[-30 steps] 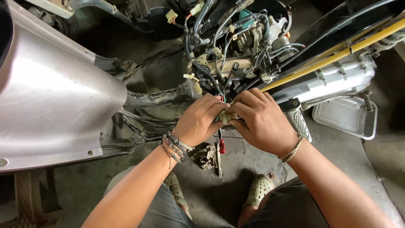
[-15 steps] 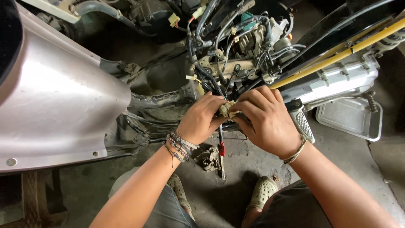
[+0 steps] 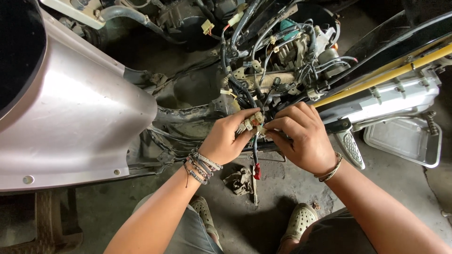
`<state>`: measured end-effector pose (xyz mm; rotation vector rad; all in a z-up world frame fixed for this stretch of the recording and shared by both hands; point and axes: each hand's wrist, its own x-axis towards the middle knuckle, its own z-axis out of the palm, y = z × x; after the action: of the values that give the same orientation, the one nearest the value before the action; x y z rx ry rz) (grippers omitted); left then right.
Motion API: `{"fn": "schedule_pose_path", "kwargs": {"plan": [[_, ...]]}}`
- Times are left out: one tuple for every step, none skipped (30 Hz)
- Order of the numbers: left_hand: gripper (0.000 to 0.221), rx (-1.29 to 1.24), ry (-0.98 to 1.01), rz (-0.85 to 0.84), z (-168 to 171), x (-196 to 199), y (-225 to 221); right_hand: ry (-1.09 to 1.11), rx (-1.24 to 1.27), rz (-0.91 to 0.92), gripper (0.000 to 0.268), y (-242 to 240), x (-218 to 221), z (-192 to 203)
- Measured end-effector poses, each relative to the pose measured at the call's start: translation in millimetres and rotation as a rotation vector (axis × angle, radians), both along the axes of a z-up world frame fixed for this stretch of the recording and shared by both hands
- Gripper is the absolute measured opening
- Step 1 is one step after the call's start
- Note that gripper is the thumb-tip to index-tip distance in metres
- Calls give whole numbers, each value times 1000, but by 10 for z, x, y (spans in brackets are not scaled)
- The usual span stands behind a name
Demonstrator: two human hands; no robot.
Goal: Repairing the electrical wiring system of a motorcycle by manipulating connectors and wires.
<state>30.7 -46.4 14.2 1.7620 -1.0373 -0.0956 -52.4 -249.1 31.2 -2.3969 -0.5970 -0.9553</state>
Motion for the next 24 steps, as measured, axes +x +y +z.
{"fn": "schedule_pose_path", "kwargs": {"plan": [[40, -9, -3, -13, 18, 2, 8, 1, 16, 12, 9, 4, 11, 5], [40, -7, 0, -9, 13, 15, 21, 5, 18, 15, 9, 7, 18, -15], [41, 7, -13, -20, 9, 29, 29, 4, 18, 18, 9, 5, 24, -33], [41, 20, -25, -30, 5, 42, 35, 3, 19, 22, 9, 1, 29, -50], [41, 20, -23, -30, 7, 45, 37, 6, 18, 22, 9, -2, 31, -58], [41, 25, -36, -32, 9, 47, 36, -2, 9, 26, 9, -6, 32, -65], [42, 30, -49, -35, 11, 49, 35, -10, 0, 28, 8, -10, 29, -73], [42, 30, -46, -37, -8, 49, 30, -7, 0, 26, 8, -15, 22, -73], [42, 40, -64, -34, -22, 57, 27, -8, 8, 34, 10, -20, 24, -70], [42, 51, -82, -32, -35, 65, 25, -9, 17, 42, 12, -24, 25, -67], [42, 52, -81, -31, -60, 70, 19, -7, 18, 43, 12, -28, 26, -65], [44, 61, -93, -31, -85, 75, 15, -10, 32, 48, 12, -29, 27, -63], [45, 71, -105, -30, -111, 79, 10, -13, 46, 54, 13, -31, 27, -61], [45, 71, -103, -29, -120, 85, 9, -11, 47, 55, 13, -32, 29, -60], [45, 71, -124, -31, -131, 89, 4, -7, 53, 48, 14, -36, 28, -59], [44, 71, -145, -34, -141, 93, -1, -3, 58, 41, 15, -40, 26, -57], [44, 71, -143, -34, -142, 82, -6, -1, 58, 40, 15, -38, 30, -59], [44, 76, -158, -30, -142, 70, -12, 17, 80, 45, 16, -37, 33, -60], [43, 82, -175, -24, -138, 63, -20, 34, 102, 51, 18, -39, 43, -61], [43, 83, -175, -23, -114, 61, -27, 34, 103, 52, 18, -38, 46, -54], [42, 92, -182, -30, -90, 57, -29, 59, 122, 61, 19, -32, 49, -46], [40, 102, -189, -38, -66, 53, -30, 85, 142, 70, 20, -26, 51, -38], [40, 102, -188, -37, -105, 68, -37, 86, 142, 71, 20, 6, 31, -14], [41, 112, -239, -28, -144, 81, -45, 201, 210, 31, 21, 36, 9, 10]]}}
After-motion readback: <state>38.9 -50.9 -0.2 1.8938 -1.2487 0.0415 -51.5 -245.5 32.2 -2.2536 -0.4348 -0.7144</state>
